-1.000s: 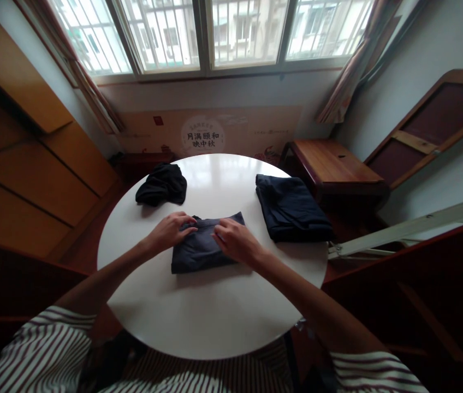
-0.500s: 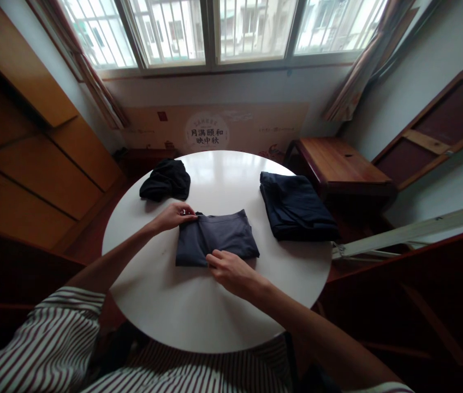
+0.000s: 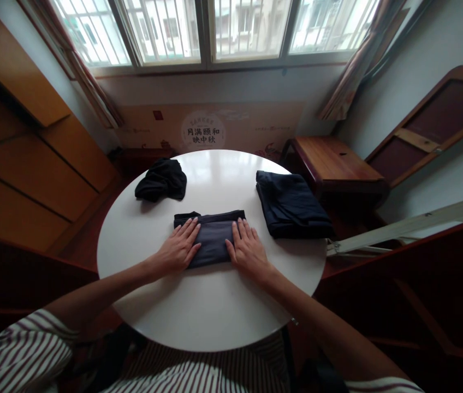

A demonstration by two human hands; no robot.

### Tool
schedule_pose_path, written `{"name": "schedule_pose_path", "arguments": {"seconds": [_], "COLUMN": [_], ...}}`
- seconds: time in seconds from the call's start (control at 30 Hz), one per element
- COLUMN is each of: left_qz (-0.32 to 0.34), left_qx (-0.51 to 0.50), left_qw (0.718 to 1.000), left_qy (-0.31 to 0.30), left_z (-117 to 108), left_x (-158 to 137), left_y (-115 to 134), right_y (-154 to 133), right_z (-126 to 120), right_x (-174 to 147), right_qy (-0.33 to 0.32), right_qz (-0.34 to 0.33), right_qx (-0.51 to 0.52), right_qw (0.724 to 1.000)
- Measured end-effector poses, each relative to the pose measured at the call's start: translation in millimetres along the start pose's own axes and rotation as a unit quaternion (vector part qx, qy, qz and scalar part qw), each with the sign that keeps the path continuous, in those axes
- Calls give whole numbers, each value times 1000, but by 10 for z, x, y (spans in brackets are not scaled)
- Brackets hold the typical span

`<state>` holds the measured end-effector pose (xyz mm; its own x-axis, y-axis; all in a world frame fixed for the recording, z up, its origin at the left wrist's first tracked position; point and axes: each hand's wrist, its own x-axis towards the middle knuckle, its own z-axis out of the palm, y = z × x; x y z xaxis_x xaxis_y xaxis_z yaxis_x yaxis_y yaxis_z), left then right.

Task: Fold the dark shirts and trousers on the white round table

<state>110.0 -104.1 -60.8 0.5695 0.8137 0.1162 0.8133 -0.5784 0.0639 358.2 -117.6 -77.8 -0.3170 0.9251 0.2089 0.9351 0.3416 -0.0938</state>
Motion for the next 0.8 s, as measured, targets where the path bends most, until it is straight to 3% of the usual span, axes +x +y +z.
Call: {"name": "schedule_pose_path", "arguments": {"seconds": [0.17, 0.23, 0.33, 0.43, 0.63, 0.73, 0.8], "left_qz": [-19, 9, 36, 25, -31, -43, 15], "left_qx": [25, 26, 20, 21, 26, 32, 41], "left_qw": [999, 1000, 999, 999, 999, 998, 999], "left_qy": [-9, -4, -7, 2, 3, 13, 29], "left_z": [-116, -109, -34, 48, 61, 6, -43], "left_x": [15, 114, 242, 228, -72, -230, -348], "left_y": [67, 188, 308, 280, 79, 18, -31], "right_y": [9, -71, -160, -113, 145, 155, 98], "right_z": [-174, -239, -230, -136, -64, -141, -222], "right_x": [108, 242, 429, 515, 530, 498, 428], "right_qy": [-7, 4, -31, -59, -106, -58, 4], "right_qz": [50, -9, -82, -22, 80, 96, 55], "right_qx": [-16, -6, 27, 24, 21, 3, -9], "right_qw": [999, 1000, 996, 998, 991, 994, 998]}}
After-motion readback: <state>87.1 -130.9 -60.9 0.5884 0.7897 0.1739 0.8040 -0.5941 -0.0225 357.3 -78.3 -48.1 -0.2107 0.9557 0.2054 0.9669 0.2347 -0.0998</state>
